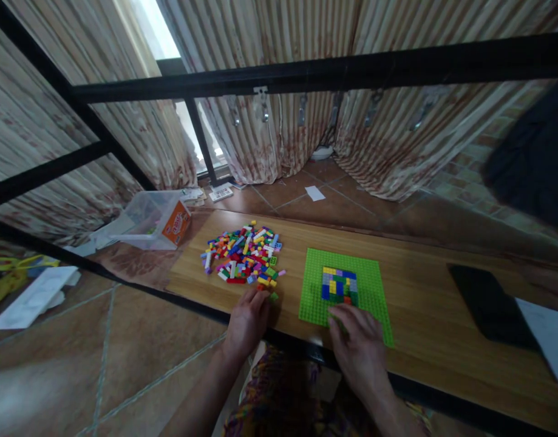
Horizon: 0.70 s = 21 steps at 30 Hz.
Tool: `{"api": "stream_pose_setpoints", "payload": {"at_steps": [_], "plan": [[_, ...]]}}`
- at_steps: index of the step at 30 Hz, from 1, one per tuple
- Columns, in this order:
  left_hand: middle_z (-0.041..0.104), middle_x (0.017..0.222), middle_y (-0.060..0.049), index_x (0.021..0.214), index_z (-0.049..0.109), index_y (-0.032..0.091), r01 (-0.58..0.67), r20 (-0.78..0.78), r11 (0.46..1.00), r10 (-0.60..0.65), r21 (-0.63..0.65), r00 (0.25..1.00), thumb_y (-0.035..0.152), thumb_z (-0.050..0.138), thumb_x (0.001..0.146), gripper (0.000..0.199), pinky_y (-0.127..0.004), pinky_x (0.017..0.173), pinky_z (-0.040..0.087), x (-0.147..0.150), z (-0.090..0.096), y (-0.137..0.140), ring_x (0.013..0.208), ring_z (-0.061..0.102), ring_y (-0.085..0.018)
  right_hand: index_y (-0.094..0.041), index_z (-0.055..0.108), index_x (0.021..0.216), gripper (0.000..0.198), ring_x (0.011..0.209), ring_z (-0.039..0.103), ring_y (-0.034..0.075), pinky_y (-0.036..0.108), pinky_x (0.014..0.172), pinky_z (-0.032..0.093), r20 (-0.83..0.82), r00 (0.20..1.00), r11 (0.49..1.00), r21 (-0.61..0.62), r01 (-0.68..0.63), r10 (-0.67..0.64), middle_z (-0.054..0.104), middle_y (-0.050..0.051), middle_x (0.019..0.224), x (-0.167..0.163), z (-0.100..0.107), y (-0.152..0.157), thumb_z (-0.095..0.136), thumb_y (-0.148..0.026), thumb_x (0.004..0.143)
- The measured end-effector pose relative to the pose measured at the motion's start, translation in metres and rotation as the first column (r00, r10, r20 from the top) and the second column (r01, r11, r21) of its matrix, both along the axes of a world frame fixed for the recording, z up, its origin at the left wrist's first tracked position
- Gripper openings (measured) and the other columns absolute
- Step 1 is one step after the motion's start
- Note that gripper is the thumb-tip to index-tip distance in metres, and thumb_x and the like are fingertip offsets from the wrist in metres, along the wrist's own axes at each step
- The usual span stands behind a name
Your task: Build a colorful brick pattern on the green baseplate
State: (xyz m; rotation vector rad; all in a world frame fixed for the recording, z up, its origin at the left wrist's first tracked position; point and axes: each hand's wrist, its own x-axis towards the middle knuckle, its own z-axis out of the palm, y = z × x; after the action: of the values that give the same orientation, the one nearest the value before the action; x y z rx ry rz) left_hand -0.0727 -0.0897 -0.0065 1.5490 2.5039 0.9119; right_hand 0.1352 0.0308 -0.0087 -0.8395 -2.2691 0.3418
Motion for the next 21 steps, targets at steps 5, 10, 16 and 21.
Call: {"api": "stream_pose_setpoints", "payload": {"at_steps": [5,10,16,21], "plan": [[0.066,0.101,-0.006,0.112,0.056,0.023,-0.148,0.086,0.985,0.14,0.091,0.986,0.021,0.054,0.086,0.026,-0.032,0.081,0.052,0.0,-0.002,-0.005,0.093,0.063,-0.019,-0.023,0.063,0.1,0.018,0.092,0.058,0.021,0.036,0.084,0.042,-0.016,0.975,0.969,-0.11,-0.22,0.22,0.066,0.005,0.097,-0.064,0.013,-0.019,0.047,-0.022,0.093],[0.063,0.095,-0.007,0.105,0.057,0.019,-0.253,0.041,0.967,0.252,0.028,0.967,0.032,0.056,0.085,0.024,-0.034,0.073,0.052,-0.009,0.001,-0.001,0.085,0.064,-0.022,-0.022,0.062,0.097,0.016,0.088,0.055,0.021,0.036,0.081,0.041,0.033,0.957,0.943,-0.183,-0.279,0.29,0.064,0.005,0.091,-0.084,0.01,-0.035,0.048,-0.017,0.091],[0.063,0.089,-0.006,0.091,0.061,0.021,-0.259,-0.024,0.966,0.259,-0.008,0.966,0.032,0.051,0.087,0.016,-0.031,0.069,0.05,-0.011,0.001,0.006,0.08,0.064,-0.02,-0.022,0.061,0.102,0.019,0.096,0.051,0.023,0.039,0.084,0.041,0.149,0.943,0.949,-0.154,-0.274,0.297,0.062,0.006,0.101,-0.089,0.004,-0.045,0.055,-0.016,0.085],[0.066,0.085,-0.004,0.089,0.061,0.02,-0.279,0.122,0.959,0.27,0.059,0.955,0.037,0.053,0.085,0.019,-0.03,0.065,0.05,-0.008,0.011,-0.001,0.073,0.065,-0.019,-0.021,0.06,0.106,0.024,0.103,0.05,0.025,0.041,0.088,0.042,0.169,0.95,0.961,-0.131,-0.244,0.264,0.063,0.008,0.107,-0.097,0.01,-0.04,0.057,-0.015,0.083]]}}
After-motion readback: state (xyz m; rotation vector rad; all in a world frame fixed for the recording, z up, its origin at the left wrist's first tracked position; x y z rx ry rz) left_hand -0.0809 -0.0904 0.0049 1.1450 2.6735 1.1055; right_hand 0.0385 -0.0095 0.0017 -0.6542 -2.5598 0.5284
